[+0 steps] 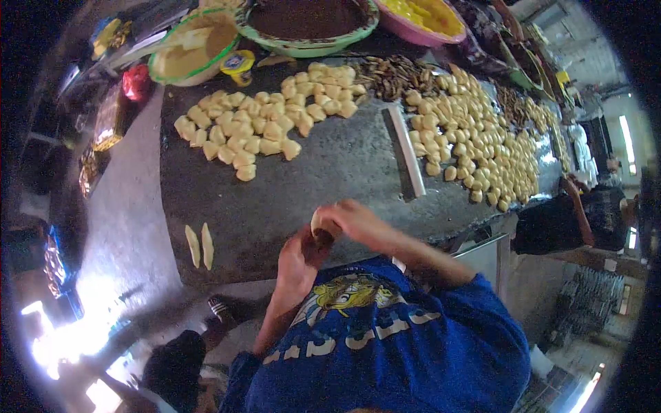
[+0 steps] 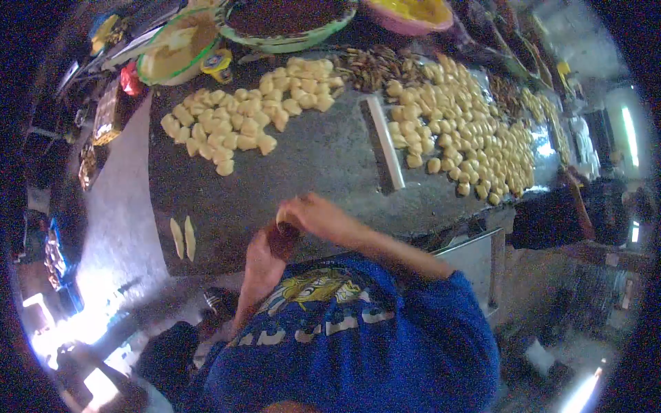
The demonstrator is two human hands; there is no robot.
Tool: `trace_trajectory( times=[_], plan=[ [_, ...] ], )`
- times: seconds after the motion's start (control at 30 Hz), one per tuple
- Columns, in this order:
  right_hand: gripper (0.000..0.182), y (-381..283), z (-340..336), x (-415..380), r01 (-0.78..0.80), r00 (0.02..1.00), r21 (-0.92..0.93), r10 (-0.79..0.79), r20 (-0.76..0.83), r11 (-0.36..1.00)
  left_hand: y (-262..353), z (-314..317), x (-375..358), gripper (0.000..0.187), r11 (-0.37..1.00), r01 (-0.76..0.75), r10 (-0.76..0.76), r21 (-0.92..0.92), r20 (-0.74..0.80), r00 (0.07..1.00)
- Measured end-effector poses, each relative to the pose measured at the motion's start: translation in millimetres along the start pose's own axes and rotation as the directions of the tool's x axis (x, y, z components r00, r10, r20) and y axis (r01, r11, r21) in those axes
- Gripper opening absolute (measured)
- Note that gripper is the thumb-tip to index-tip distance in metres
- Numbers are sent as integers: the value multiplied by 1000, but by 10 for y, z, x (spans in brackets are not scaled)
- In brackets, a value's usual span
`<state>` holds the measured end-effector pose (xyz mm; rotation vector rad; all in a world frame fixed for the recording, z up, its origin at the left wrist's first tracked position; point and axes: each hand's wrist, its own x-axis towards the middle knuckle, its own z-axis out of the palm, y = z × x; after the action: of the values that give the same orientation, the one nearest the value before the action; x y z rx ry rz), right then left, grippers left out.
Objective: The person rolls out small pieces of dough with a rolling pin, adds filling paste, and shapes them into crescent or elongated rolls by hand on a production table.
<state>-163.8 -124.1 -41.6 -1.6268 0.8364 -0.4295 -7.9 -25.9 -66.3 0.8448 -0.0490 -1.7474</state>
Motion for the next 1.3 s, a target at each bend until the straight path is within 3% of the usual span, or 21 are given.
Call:
trace_trajectory(
  times=[0.07,0.1,0.2,0.23,0.33,0.4,0.5,0.57,0.63,0.67,0.73,0.9,1.03,1.17,1.23,1.3],
  plan=[
    [26,10,138,-237,-235,969,366,246,16,901,-110,96,-141,27,960,65,-20,271,-167,986],
    [25,15,128,-347,-238,968,265,251,-16,934,-164,99,-168,21,942,-22,60,334,-104,993],
    [26,-32,-79,-551,-344,935,42,347,-72,938,-377,16,-124,21,804,-120,296,582,-216,931],
    [27,54,-136,-576,-351,933,126,358,-45,928,-392,127,-127,23,868,-136,292,478,-269,918],
    [30,224,-283,-624,-372,924,318,380,38,872,-291,453,-54,27,970,-154,168,186,-60,984],
    [31,74,-437,-611,-382,921,372,381,79,846,-325,504,10,31,983,-149,156,105,-54,986],
    [33,192,-828,-532,-284,957,293,288,31,913,-357,532,79,32,983,-172,176,58,-61,983],
    [36,390,-1259,-303,-242,954,119,259,-149,963,-294,591,64,34,976,-186,192,112,-41,981],
    [26,334,-1760,-21,-287,866,-171,179,-468,942,-242,586,53,35,983,-172,175,68,-36,984],
    [22,714,-2148,159,-206,843,-283,23,-538,937,-217,578,40,36,985,-166,168,46,-34,985],
    [19,855,-2614,490,-357,703,-356,-2,-712,864,-161,568,-14,36,982,-171,175,76,-49,983],
    [24,1204,-3363,1013,-488,718,-683,-195,-668,544,-10,496,-91,32,983,-166,173,76,-93,981],
    [23,1375,-3441,1274,-573,688,-684,-188,-701,452,126,444,-106,29,982,-176,183,71,-122,975],
    [27,1385,-3458,1233,-552,686,-728,-275,-674,407,177,368,-84,27,978,-206,210,44,-125,970],
    [22,1081,-3183,1050,-416,580,-738,-470,-666,532,248,445,-50,26,973,-220,225,67,-84,971],
    [18,1207,-3089,952,33,593,-586,-488,-641,809,227,462,-44,24,974,-217,222,70,-74,972]
  ],
)
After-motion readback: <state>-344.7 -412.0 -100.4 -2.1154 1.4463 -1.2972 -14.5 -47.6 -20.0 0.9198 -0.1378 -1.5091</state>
